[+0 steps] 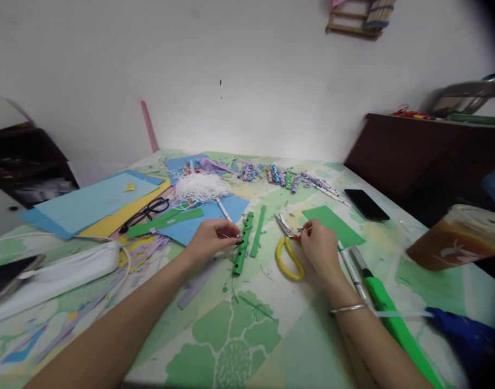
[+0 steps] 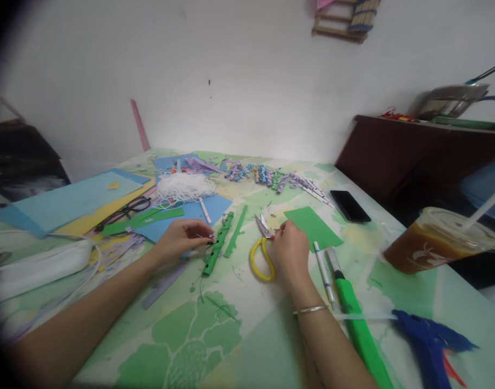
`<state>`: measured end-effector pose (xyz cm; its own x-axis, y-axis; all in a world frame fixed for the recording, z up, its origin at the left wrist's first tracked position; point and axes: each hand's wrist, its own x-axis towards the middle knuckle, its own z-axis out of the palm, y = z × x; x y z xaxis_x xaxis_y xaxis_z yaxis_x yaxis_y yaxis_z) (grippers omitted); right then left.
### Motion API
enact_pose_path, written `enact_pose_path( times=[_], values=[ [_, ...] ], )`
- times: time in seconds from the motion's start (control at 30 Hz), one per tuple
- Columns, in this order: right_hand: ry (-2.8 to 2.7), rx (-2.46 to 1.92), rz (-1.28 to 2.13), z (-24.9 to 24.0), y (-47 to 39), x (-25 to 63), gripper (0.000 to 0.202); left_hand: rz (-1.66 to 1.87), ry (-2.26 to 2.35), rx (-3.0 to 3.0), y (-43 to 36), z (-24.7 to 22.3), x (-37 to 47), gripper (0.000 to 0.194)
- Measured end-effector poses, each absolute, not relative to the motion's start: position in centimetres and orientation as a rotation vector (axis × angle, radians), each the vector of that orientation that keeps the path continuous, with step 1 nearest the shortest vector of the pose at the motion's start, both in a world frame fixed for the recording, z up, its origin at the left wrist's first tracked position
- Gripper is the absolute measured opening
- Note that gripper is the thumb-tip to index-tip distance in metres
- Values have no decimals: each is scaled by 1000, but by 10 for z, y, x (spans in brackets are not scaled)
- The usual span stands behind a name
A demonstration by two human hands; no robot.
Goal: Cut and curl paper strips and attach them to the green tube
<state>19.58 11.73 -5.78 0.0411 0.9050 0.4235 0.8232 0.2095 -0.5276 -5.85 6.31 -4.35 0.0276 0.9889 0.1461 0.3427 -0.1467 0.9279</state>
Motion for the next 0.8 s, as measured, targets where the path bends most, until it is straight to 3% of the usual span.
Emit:
enact_pose_path(
  times=[0.23, 0.47, 0.63, 0.8],
  values=[
    [-1849, -1383, 271, -50, 112, 186, 18, 1230, 1311, 1442, 60, -39, -54, 18],
    [-2013, -877, 850, -34, 70, 150, 10, 1326, 1188, 1151, 42, -28, -30, 26],
    [-1974, -874, 843, -32, 59, 145, 8, 1179, 1122, 940, 33, -32, -16, 24],
    [-1852, -862, 1087, -35, 63, 146, 8, 1140, 1081, 786, 30, -35, -10, 24]
  ],
)
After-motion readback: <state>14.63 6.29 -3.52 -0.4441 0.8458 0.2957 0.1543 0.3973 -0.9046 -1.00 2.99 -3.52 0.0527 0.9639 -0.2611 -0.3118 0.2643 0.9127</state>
